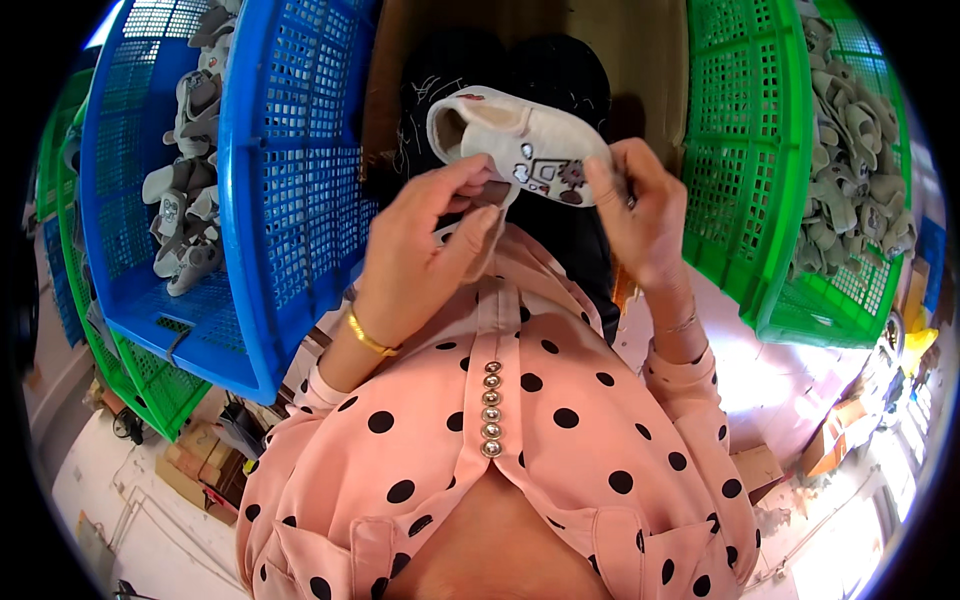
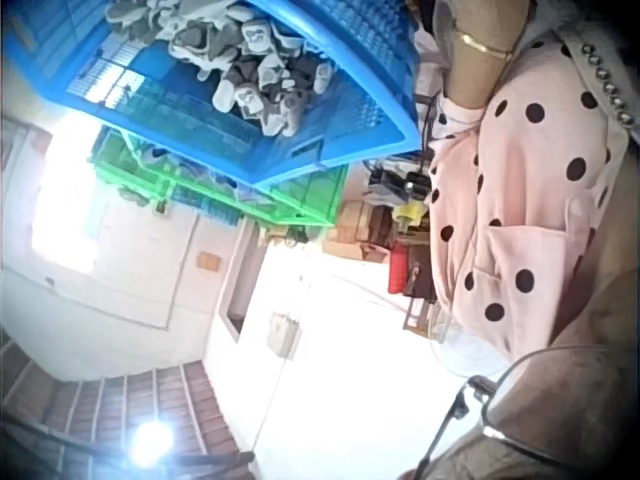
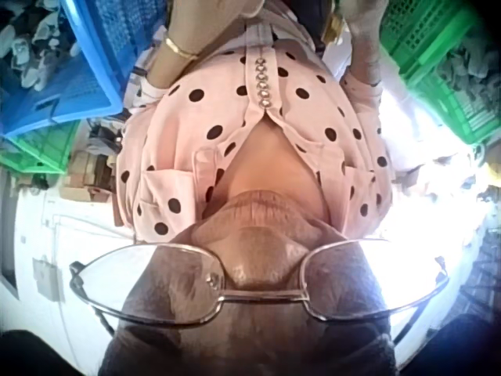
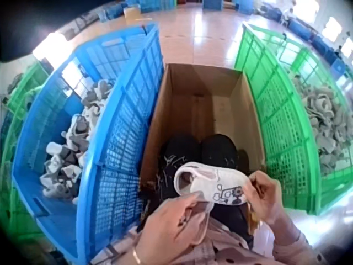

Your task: The person sits on the floor and uses scissors to trim loose threads and excess fabric from the edges of small white fabric items. They handle the items one by one, picking them from a blue basket, cutting the edges, and placing them into a green basket.

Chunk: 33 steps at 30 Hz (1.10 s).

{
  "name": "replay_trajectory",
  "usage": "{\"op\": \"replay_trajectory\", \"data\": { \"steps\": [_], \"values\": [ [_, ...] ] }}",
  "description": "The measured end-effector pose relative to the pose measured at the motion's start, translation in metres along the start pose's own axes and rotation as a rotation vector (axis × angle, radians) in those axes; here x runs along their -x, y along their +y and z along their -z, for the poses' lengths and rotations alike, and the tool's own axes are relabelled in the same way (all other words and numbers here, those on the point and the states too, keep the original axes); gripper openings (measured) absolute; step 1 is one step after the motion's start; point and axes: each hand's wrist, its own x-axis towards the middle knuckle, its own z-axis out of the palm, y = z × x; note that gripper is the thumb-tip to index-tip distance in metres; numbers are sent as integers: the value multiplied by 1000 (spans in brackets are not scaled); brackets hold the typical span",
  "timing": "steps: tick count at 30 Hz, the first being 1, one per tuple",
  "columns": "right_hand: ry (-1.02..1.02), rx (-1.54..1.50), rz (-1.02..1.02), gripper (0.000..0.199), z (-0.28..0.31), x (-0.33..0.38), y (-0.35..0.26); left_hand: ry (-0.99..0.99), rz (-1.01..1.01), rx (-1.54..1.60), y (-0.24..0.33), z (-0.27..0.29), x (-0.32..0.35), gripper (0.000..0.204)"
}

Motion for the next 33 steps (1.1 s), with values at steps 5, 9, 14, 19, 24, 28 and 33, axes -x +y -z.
{"op": "replay_trajectory", "data": {
  "steps": [5, 9, 14, 19, 24, 28, 33],
  "values": [
    [14, 147, 264, 21, -17, 9, -6, 55, 12, -146, -17, -23, 6, 59],
    [-30, 204, 366, 23, -19, 15, -6, 22, 86, -48, -20, -27, 1, 63],
    [-83, 204, 367, 15, -28, 23, -2, -45, 216, 350, -42, -27, -10, 66],
    [-88, 25, 279, 22, -34, 37, -7, -173, 225, 529, -32, -27, -14, 43],
    [-146, -765, -316, 34, -18, 30, -6, -215, -92, 161, -42, -16, -14, 45],
    [-208, -117, -1, 39, -10, 2, -28, -213, -319, -49, -41, -22, -13, 45],
    [-309, 162, 304, 41, -20, -9, -28, -269, -302, -161, -36, -15, -7, 46]
  ]
}}
